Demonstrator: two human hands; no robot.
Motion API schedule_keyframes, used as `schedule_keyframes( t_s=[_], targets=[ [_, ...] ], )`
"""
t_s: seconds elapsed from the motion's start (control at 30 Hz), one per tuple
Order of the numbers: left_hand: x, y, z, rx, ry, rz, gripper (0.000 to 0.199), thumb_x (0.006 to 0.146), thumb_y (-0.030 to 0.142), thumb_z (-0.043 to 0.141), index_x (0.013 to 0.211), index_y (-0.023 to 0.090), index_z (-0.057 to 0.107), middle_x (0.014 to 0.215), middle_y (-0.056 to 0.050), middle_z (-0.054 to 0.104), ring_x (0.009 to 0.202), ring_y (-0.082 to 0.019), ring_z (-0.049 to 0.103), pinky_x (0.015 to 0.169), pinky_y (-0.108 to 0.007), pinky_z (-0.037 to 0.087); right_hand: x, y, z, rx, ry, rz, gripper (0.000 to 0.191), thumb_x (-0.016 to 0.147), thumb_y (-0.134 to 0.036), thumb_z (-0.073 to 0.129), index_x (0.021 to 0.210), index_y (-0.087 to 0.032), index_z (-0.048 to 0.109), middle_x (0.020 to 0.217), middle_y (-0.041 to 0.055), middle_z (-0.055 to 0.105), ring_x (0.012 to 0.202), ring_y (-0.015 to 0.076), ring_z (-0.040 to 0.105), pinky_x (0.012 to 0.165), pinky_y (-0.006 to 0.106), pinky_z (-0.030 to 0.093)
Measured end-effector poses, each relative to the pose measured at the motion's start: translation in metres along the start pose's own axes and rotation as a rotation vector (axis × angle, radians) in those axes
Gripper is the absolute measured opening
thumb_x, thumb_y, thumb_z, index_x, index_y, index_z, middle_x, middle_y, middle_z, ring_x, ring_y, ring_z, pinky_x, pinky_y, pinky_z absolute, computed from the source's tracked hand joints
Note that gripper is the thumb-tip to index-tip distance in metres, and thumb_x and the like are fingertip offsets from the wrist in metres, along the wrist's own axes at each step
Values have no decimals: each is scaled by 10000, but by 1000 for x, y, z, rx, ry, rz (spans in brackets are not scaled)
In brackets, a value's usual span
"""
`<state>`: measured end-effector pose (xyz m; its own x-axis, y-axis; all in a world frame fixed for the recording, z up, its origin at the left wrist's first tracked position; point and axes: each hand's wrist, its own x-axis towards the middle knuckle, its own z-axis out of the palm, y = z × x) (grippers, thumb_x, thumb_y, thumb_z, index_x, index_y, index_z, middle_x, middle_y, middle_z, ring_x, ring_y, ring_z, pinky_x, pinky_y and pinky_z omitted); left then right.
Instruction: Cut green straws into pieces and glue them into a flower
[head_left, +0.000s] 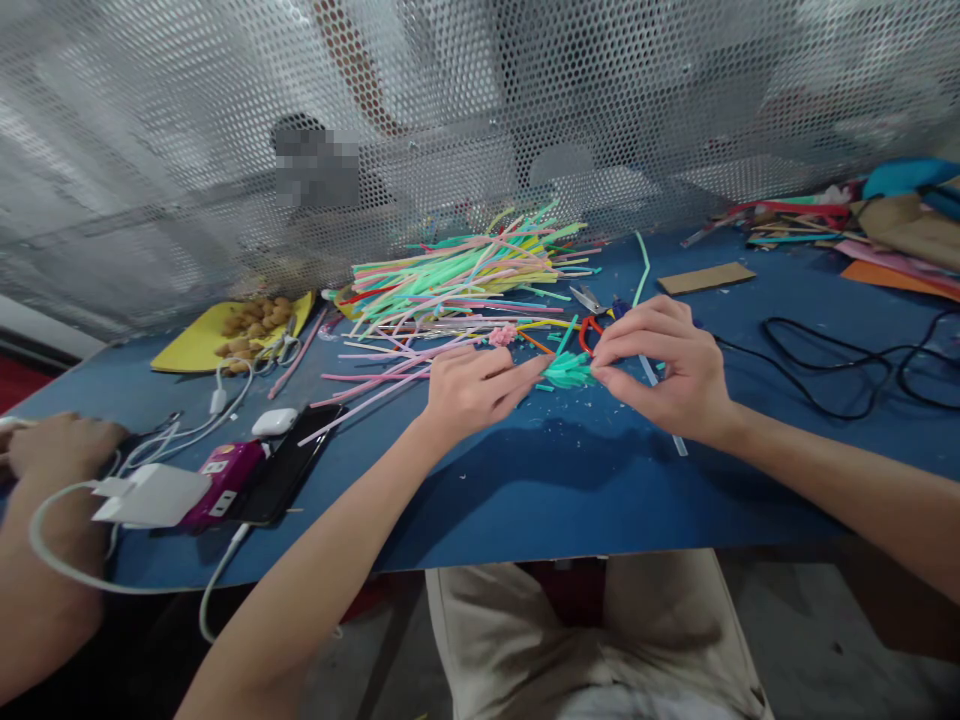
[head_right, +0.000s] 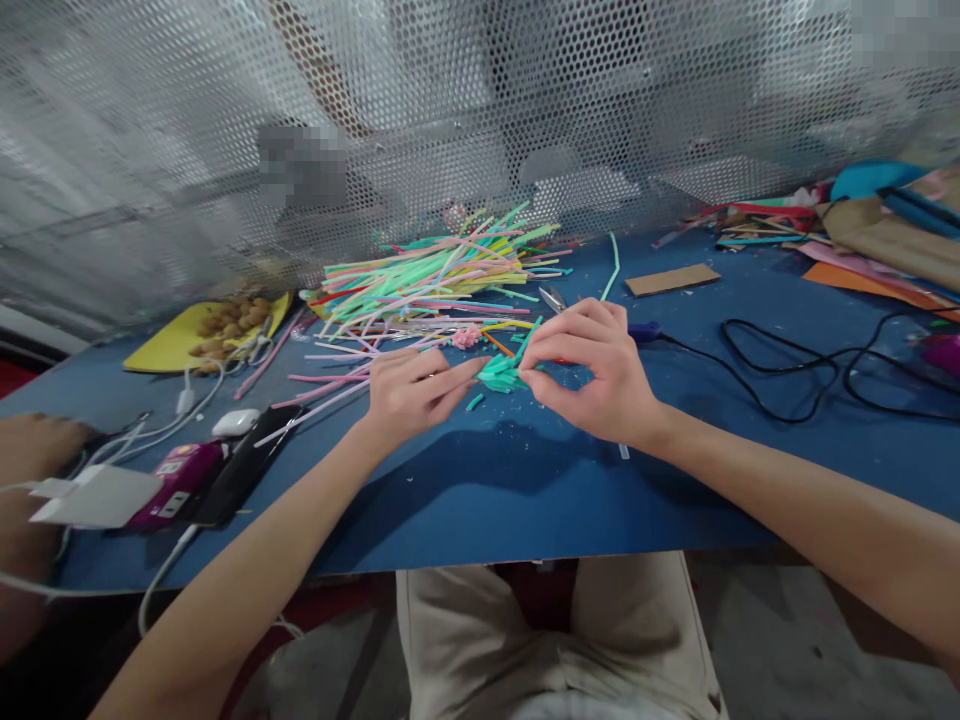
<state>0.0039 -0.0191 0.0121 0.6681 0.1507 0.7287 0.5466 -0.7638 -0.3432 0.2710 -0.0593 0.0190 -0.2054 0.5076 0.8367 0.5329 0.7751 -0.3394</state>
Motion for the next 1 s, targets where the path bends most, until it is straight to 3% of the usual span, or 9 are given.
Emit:
schedule_keyframes(
  t_s=[0.43, 0.77, 0.9, 1.0],
  targets=[
    [1, 1, -2, 48, -51, -5, 228, 981, 328, 626, 1147, 334, 783, 632, 14, 575, 546, -106, 441, 575, -279, 305, 0, 0, -1, 26, -12, -20, 79, 879, -248, 727, 816, -293, 712, 880, -11, 772, 870, 229, 678, 899, 485, 463],
    [1, 1, -1, -18, 4, -12, 276, 968, 296, 654, 1227, 327, 742, 633, 40, 565, 546, -92, 442, 572, -276, 306, -1, 3, -1, 15, -40, 1, 52, 845, -260, 708, 851, -271, 658, 918, 12, 745, 877, 240, 664, 897, 496, 441],
    [1, 1, 0, -60, -20, -56, 254, 977, 314, 646, 1205, 291, 755, 650, 28, 587, 561, -95, 471, 578, -269, 317, -1, 8, -4, 67, -65, -18, 217, 798, -353, 752, 977, -272, 660, 952, 38, 734, 890, 266, 663, 854, 493, 460],
    [0, 0, 2, -85, -64, -115, 240, 1002, 341, 603, 1152, 276, 778, 664, 8, 608, 578, -97, 514, 591, -262, 331, 0, 10, -3, 74, -70, -5, 225, 788, -337, 759, 982, -275, 665, 943, 37, 736, 879, 265, 663, 829, 476, 482]
  ],
)
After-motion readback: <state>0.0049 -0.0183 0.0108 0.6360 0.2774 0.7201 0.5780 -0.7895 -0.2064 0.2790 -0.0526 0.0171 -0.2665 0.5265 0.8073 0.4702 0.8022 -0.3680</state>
